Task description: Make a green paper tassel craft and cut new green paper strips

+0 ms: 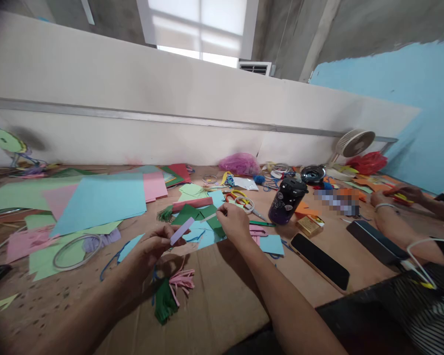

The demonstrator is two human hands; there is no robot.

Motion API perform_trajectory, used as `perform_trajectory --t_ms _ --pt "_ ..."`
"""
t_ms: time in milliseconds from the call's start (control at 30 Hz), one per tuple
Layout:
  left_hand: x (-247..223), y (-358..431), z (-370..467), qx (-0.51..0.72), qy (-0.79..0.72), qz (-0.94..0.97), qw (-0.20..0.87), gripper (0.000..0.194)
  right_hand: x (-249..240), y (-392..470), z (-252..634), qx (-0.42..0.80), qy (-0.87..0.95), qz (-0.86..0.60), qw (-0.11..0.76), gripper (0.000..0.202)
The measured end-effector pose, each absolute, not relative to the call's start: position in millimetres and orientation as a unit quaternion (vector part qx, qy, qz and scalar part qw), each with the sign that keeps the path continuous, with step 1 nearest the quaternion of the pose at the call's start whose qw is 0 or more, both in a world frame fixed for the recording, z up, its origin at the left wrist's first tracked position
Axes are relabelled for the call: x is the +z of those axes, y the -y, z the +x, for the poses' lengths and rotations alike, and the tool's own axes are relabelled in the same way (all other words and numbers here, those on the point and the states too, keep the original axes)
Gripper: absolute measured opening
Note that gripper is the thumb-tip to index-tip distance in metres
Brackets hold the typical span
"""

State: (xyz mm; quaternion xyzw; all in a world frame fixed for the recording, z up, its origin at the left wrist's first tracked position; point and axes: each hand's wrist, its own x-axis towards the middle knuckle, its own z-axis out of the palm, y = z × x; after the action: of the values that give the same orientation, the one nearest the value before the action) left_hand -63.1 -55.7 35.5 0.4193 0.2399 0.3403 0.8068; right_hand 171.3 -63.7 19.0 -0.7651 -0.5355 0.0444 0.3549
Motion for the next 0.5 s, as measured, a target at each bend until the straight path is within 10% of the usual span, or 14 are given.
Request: perform_trajectory --t_ms 300,500 --pt "32.6 51.5 -66.0 0.328 -0.268 0.448 0.788 0.009 22.3 63.1 187.4 -0.005 0.519 -0.82 0.243 0.027" --pt "34.9 53.7 -65.1 0.325 -0.272 0.468 0.775 0.011 24.3 63.2 183.3 0.074 0.536 -0.756 0.369 0.021"
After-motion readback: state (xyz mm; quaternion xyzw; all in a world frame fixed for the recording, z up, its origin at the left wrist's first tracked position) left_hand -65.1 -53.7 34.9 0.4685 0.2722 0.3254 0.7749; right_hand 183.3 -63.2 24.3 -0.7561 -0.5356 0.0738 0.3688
